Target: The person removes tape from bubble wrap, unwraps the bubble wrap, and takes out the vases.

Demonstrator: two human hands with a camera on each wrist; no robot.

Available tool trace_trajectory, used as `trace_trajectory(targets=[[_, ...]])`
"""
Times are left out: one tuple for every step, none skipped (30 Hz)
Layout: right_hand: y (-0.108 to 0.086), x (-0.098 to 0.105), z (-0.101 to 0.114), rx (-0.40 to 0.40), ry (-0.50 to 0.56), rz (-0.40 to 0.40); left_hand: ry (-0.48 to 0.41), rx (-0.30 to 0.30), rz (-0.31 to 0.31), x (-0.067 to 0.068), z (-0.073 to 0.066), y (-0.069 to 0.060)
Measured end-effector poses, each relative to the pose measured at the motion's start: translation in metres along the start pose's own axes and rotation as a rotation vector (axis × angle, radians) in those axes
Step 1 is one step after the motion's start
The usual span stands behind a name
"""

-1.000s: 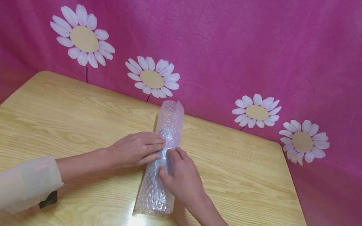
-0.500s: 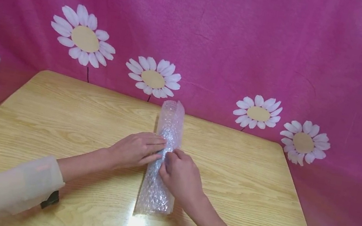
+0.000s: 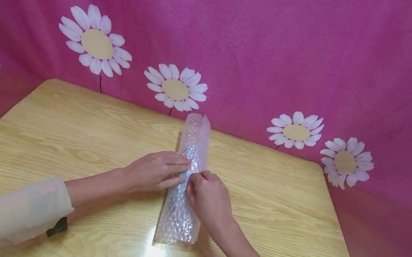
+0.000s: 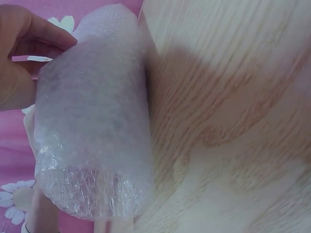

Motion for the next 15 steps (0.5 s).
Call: trace_trajectory(targets=[[-0.0002,-0.0001,-0.0005,0.002,0.005,-0.003,0.001,0.0,-0.002,0.0001,-0.0003,-0.0001],[-0.0004,-0.0001,-0.0011,0.003,0.008,-0.007,0.002,-0.001,-0.004,0.0003,-0.0006,-0.0002],[-0.0006,0.0001,-0.0016,0.004,0.014,-0.012,0.004,-0.001,-0.006,0.0005,-0.0008,-0.0002],[-0.0008,0.0003,-0.0021,0.005,0.023,-0.015,0.004,0.0,-0.009,0.0007,-0.001,-0.0003],[-0.001,0.0005,-0.0027,0.005,0.03,-0.018,0.005,0.001,-0.011,0.0009,-0.0011,-0.0005],[-0.0009,0.0009,-0.003,0.006,0.033,-0.023,0.005,0.002,-0.013,0.0009,-0.0011,-0.0007],[-0.0011,0.0011,-0.0038,0.005,0.039,-0.026,0.005,0.003,-0.014,0.0009,-0.0012,-0.0009],[-0.0013,0.0014,-0.0046,0.004,0.045,-0.029,0.006,0.003,-0.016,0.0008,-0.0013,-0.0011],[-0.0015,0.0018,-0.005,0.004,0.052,-0.033,0.007,0.003,-0.017,0.0006,-0.0014,-0.0014],[-0.0016,0.0021,-0.0056,0.004,0.057,-0.036,0.005,0.003,-0.017,0.0003,-0.0015,-0.0017],[-0.0017,0.0024,-0.0061,0.004,0.061,-0.04,0.006,0.004,-0.018,-0.0002,-0.0014,-0.0019],[-0.0019,0.0025,-0.0066,0.005,0.067,-0.044,0.006,0.004,-0.018,-0.0006,-0.0014,-0.0022],[-0.0023,0.0025,-0.0076,0.004,0.074,-0.047,0.005,0.005,-0.02,-0.001,-0.0014,-0.0024],[-0.0024,0.0028,-0.008,0.004,0.076,-0.051,0.004,0.006,-0.021,-0.0015,-0.0013,-0.0026],[-0.0024,0.003,-0.0085,0.003,0.078,-0.055,0.003,0.008,-0.022,-0.0019,-0.001,-0.0028]])
Point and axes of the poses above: each hand's wrist, its own y-axis towards the middle knuckle, its own x-axis out of the back of the hand, z = x × y, the point moved 9 cm from there along y, towards the middle knuckle, and after that the axes turned 10 degrees about y, right-handed, at the moved point
